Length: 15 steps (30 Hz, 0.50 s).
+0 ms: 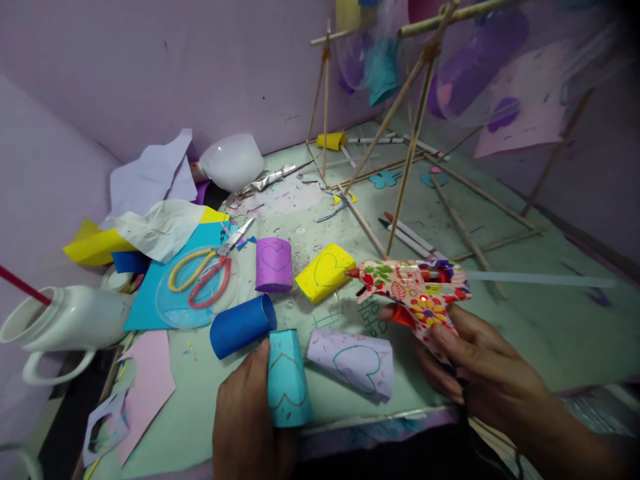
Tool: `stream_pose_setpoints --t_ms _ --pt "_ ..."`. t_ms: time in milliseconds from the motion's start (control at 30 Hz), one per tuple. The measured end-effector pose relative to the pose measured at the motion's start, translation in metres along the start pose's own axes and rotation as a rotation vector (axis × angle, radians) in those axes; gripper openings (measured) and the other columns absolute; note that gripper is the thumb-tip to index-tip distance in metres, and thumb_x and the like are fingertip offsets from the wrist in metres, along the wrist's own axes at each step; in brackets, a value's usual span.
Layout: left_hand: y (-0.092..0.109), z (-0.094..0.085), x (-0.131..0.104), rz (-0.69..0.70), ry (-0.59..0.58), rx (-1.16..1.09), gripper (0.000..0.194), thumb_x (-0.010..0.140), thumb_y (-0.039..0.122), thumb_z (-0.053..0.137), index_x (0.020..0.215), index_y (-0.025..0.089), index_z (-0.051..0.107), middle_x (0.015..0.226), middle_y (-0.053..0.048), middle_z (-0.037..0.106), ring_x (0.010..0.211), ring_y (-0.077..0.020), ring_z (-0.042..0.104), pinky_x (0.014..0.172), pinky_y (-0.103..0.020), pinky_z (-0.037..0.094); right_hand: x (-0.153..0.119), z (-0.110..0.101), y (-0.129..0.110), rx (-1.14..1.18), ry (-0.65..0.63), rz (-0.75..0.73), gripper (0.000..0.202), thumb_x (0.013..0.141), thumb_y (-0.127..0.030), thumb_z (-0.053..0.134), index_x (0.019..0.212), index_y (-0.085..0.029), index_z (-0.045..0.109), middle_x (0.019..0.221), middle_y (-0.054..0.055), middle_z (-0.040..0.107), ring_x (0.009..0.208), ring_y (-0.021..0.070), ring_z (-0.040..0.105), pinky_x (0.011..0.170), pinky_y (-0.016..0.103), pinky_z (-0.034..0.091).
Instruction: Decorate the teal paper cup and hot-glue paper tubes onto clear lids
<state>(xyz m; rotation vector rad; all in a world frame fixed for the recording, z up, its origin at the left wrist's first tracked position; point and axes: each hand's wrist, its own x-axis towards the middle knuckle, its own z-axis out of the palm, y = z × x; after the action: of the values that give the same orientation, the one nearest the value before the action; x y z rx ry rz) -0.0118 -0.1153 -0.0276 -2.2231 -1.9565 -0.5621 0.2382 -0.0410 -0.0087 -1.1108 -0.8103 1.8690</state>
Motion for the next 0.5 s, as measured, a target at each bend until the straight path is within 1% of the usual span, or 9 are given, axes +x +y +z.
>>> stream_pose_setpoints --t_ms 100,167,267,367,433,500 --pt "-0.003 0.000 -0.002 -0.006 0.022 0.002 0.072 0.072 0.014 0.046 0.142 0.022 0.027 0.117 -0.013 0.059 0.101 -0.0303 0.058 0.079 -0.044 0.049 0.000 0.001 -0.002 0.013 0.012 0.009 0.042 0.070 -0.057 0.067 0.071 -0.018 0.052 0.042 -0.006 0.041 0.037 0.0052 0.028 0.038 0.019 0.019" --pt "-0.005 0.000 -0.003 0.002 0.019 0.022 0.070 0.073 0.014 0.045 0.140 0.023 0.029 0.117 -0.013 0.058 0.100 -0.0301 0.058 0.079 -0.044 0.049 0.000 0.000 -0.001 0.017 -0.027 0.009 0.042 0.072 -0.057 0.067 0.073 -0.018 0.052 0.042 -0.007 0.041 0.037 0.0052 0.028 0.038 0.019 0.020" --pt "-0.006 0.001 -0.003 0.005 -0.024 0.047 0.068 0.075 0.015 0.044 0.140 0.024 0.029 0.116 -0.014 0.057 0.097 -0.0313 0.058 0.076 -0.046 0.049 0.000 -0.002 -0.001 0.037 -0.058 0.011 0.041 0.075 -0.056 0.065 0.085 -0.017 0.056 0.043 -0.007 0.041 0.038 0.0051 0.028 0.038 0.019 0.021" --pt "-0.004 0.000 -0.001 -0.011 -0.043 0.050 0.067 0.076 0.016 0.044 0.141 0.023 0.027 0.115 -0.016 0.057 0.096 -0.0326 0.058 0.076 -0.048 0.049 0.000 -0.003 0.001 0.061 -0.024 0.016 0.040 0.075 -0.055 0.066 0.078 -0.017 0.054 0.044 -0.007 0.042 0.038 0.0043 0.028 0.039 0.019 0.020" --pt "-0.004 -0.003 0.002 -0.008 -0.044 0.020 0.066 0.077 0.017 0.042 0.141 0.022 0.026 0.119 -0.017 0.056 0.103 -0.0340 0.057 0.078 -0.049 0.049 0.001 -0.005 0.003 0.073 -0.046 0.014 0.039 0.075 -0.054 0.067 0.072 -0.018 0.051 0.043 -0.007 0.043 0.037 0.0040 0.028 0.038 0.019 0.020" --pt "-0.005 -0.011 0.003 -0.013 -0.066 -0.005 0.067 0.078 0.019 0.042 0.142 0.021 0.025 0.122 -0.017 0.056 0.108 -0.0350 0.056 0.080 -0.050 0.050 0.001 -0.007 0.004 0.070 -0.081 0.006 0.037 0.076 -0.052 0.066 0.073 -0.019 0.051 0.044 -0.007 0.044 0.037 0.0044 0.029 0.038 0.019 0.020"
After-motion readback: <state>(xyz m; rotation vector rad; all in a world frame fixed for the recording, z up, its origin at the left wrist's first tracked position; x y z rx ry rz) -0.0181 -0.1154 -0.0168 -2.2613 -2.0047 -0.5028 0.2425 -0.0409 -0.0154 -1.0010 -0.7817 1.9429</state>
